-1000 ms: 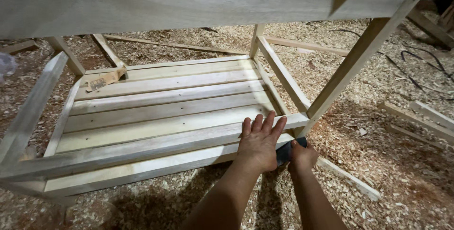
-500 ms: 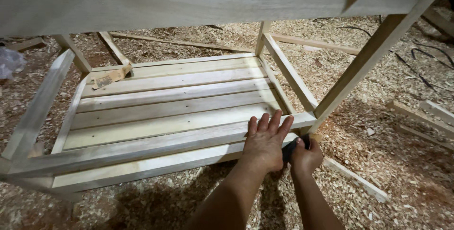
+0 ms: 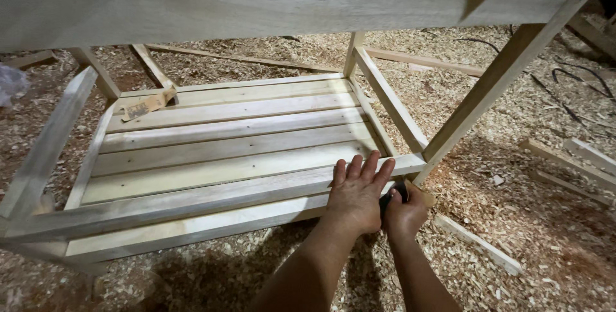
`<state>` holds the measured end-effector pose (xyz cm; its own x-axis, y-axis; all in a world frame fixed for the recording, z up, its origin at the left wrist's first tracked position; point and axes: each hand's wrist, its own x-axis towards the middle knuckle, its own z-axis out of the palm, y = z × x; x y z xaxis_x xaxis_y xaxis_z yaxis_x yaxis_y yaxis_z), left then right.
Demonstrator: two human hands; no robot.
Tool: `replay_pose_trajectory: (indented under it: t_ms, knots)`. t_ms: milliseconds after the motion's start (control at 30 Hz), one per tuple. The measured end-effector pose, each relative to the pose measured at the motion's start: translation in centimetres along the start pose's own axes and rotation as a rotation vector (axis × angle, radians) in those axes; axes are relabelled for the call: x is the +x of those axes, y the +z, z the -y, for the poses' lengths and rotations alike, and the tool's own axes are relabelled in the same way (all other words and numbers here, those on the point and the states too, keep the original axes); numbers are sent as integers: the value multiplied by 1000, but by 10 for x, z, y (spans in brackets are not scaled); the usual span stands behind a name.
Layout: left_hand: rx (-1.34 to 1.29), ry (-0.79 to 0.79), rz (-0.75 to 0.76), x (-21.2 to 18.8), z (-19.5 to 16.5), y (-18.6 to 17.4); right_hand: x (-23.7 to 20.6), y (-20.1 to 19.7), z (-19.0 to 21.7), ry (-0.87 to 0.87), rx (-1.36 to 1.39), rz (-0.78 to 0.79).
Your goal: The person smooths the edges and surfaces of a wooden shelf unit using a chisel and sandpaper. They alternate between scraping with the chisel and rubbing with sandpaper on multiple slats and frame edges.
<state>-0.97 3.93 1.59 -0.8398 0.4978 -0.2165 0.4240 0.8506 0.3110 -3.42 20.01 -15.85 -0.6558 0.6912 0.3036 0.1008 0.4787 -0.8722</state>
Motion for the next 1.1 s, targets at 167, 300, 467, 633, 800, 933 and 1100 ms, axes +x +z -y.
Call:
replay_pose_trajectory:
  t_ms: [167,300,467,633,800,933,1100]
  knots:
    - [2,1,6,7,2,6,-10,2,18,31,23,-2]
    - [-21,23,-76,10,3,11,-42,4,34,67,177,169]
    - [-81,-6,22,5,2,4,-49,7,39,212,158,232]
    - [47,1,38,0,0,-2,-11,4,10,168,71,49]
    - [-13,-4,2,1,0,1,12,-19,-37,158,31,-22]
    - [-27,-1,7,2,2,3,10,-45,-68,326,-178,-109]
    - [-20,5,-3,1,1,4,36,-21,-71,73,0,-108]
